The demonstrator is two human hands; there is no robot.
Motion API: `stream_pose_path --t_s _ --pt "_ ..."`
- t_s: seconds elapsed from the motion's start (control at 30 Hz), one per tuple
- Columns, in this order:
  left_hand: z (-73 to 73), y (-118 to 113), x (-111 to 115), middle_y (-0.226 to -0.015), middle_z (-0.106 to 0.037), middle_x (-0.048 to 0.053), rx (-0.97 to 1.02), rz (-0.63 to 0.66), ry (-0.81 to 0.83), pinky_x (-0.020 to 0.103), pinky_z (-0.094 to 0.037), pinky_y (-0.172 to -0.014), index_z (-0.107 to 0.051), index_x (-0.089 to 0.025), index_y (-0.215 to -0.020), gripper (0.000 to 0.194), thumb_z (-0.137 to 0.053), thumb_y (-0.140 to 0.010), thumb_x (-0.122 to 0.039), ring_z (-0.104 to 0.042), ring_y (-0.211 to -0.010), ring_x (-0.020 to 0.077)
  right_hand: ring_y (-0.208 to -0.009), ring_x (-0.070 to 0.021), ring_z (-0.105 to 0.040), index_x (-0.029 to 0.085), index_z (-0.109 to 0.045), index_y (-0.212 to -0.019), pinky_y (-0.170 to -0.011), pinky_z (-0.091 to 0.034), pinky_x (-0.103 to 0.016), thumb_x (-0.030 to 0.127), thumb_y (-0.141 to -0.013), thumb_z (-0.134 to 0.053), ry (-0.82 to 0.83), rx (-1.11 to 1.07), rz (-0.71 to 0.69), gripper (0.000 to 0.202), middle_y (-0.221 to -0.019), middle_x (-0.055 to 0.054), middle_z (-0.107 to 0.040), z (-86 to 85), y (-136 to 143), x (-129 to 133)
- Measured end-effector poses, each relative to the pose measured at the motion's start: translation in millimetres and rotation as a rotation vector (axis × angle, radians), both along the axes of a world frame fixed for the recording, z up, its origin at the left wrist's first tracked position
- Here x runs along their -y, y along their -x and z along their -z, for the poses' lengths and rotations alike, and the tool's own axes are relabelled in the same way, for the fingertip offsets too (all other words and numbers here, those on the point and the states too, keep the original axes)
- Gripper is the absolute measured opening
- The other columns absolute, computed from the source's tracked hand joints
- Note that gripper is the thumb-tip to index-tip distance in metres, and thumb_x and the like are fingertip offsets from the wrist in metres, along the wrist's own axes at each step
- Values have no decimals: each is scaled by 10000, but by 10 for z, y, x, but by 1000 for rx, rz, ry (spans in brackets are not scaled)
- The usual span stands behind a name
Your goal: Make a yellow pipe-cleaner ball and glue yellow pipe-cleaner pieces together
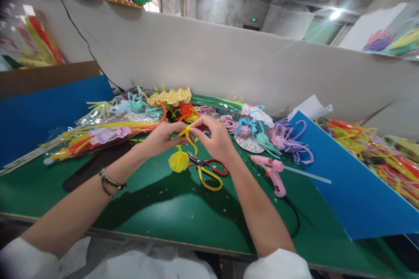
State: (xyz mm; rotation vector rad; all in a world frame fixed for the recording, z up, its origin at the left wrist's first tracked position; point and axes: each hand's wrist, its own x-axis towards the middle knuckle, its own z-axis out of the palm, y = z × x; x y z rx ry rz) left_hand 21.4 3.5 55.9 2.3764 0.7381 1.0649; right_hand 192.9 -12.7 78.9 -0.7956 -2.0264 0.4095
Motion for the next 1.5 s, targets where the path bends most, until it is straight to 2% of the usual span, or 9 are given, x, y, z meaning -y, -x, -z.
stream_pose_path --t_s 0.23,0.6,0.83,0.9,1.0,1.13,1.3,1.4,1.5 --pt "13 -99 13 -540 -554 -10 170 -72 84 185 -357 -497 -583 -138 -640 276 -549 -714 -401 -481 -511 91 -646 -107 -546 167 -545 -740 -593 -447 -230 166 -778 -510 41 -9 -21 52 -704 -10 -584 9 9 -1" --pt "-27 -94 -89 -444 -549 -8 313 186 662 180 -339 -416 -605 -130 -565 433 -597 -613 -560 -474 -411 67 -657 -125 -532 184 -505 -735 -622 -412 -260 158 -810 -477 -331 230 17 85 -683 -17 -577 3 -12 -22" --pt "-79 -203 10 -263 -184 -71 441 238 1140 174 -235 -353 -319 -163 -345 548 -464 -796 -438 -220 -297 32 -718 -141 -530 202 -488 -753 -672 -416 -289 170 -825 -455 -387 251 26 85 -738 -26 -582 47 -22 -45" --pt "-103 -202 33 -277 -219 -66 418 193 1077 173 -239 -350 -361 -160 -365 544 -418 -813 -463 -237 -301 32 -712 -142 -531 201 -496 -749 -663 -418 -286 175 -819 -466 -375 228 29 80 -726 -23 -582 41 -16 -37" --pt "-76 -171 68 -384 -382 -54 436 48 790 169 -289 -359 -486 -150 -532 457 -421 -780 -529 -345 -343 39 -676 -134 -528 195 -517 -745 -623 -422 -268 185 -801 -494 -284 167 50 61 -702 -17 -581 25 -5 -17" --pt "44 -98 104 -707 -539 -36 564 -199 171 182 -436 -471 -455 -182 -854 338 -633 -675 -407 -508 -480 52 -642 -113 -531 176 -535 -740 -576 -428 -234 198 -783 -517 -49 36 44 51 -705 -10 -580 24 11 -6" --pt "120 -41 89 -978 -572 62 212 -304 -530 271 -478 -726 -482 -186 -1035 292 -578 -767 -252 -592 -735 110 -618 -93 -524 165 -533 -733 -557 -429 -210 213 -764 -537 143 -93 -2 57 -678 10 -559 40 26 -8" --pt "111 -47 63 -963 -589 89 105 -355 -631 288 -470 -734 -529 -166 -1030 223 -502 -818 -231 -579 -857 157 -631 -93 -523 167 -533 -736 -574 -434 -209 206 -766 -533 147 -99 -7 49 -683 13 -554 31 23 5" --pt "84 -61 54 -901 -612 81 136 -321 -574 252 -461 -685 -583 -153 -940 164 -491 -823 -221 -578 -825 145 -653 -99 -534 166 -537 -741 -593 -439 -216 198 -772 -523 101 -68 3 47 -709 3 -570 12 17 22"
